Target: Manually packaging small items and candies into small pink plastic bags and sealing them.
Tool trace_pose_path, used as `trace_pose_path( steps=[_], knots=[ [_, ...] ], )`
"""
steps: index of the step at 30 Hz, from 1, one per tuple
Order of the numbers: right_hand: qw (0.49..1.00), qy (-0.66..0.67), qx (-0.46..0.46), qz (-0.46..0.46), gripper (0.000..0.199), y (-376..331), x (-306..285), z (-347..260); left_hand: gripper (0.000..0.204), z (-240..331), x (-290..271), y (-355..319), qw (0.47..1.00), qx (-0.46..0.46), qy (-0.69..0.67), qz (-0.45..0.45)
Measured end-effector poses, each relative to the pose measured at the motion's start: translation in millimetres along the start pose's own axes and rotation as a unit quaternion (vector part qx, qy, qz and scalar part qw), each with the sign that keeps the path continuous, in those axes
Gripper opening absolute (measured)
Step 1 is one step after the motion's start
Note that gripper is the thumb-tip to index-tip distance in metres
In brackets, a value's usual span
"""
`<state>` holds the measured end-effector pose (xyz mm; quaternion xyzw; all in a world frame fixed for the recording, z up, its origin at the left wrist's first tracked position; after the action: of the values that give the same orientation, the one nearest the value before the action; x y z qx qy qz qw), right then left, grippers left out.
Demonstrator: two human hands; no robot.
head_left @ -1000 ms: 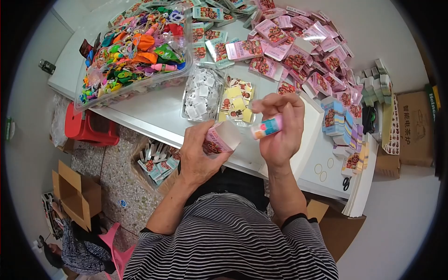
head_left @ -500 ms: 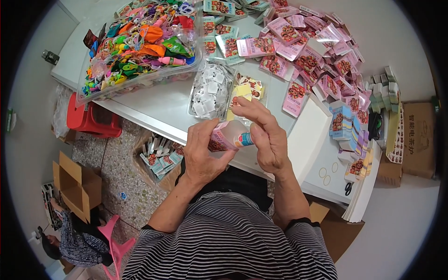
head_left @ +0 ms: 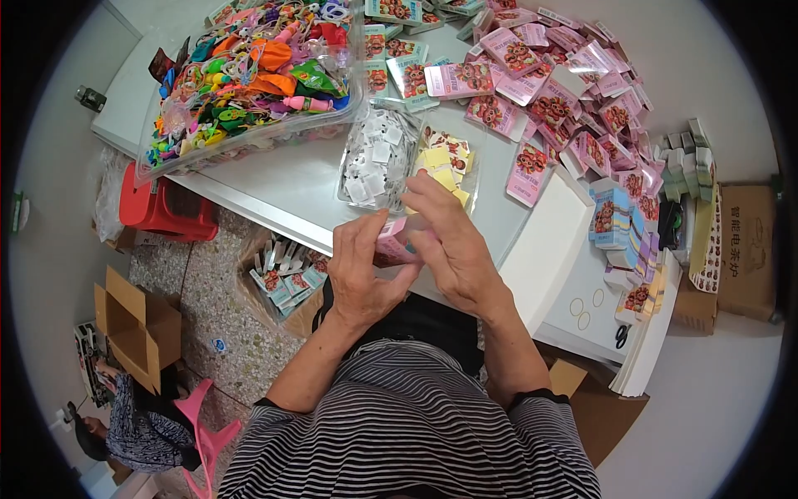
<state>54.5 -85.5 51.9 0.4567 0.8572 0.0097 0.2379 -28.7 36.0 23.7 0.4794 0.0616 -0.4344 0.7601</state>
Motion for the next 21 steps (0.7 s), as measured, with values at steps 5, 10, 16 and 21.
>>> trace_pose_path(
  steps=[5,10,16,21],
  knots=[
    [0.988,0.021,-0.090,0.125,0.049,-14.2,-33.9,-3.3,0.085,-6.0,-10.1,0.8,0.999,-0.030,0.004,0.010],
    [0.989,-0.004,-0.130,0.077,0.046,-13.5,-18.0,-8.2,0.084,-10.4,-17.1,1.2,0.999,-0.044,0.004,0.011],
    [0.994,-0.016,-0.095,0.045,0.037,-2.6,-0.4,-14.1,0.082,-15.9,-21.0,-7.0,0.998,-0.060,-0.017,0.012],
    [0.995,-0.010,-0.088,0.054,0.031,-4.6,4.6,-3.7,0.081,-33.3,-19.1,-21.5,0.979,-0.181,-0.097,0.011]
  ],
)
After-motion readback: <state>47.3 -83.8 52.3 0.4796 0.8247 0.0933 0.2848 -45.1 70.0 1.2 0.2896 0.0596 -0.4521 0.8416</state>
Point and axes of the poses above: each hand's wrist, its own y-axis towards the middle knuckle, its own x-axis out of the palm, z = x × y, the point moved 8 cm from there along y, towards the middle knuckle, and after that the axes turned 9 degrees about x, right-handed, at the moved point
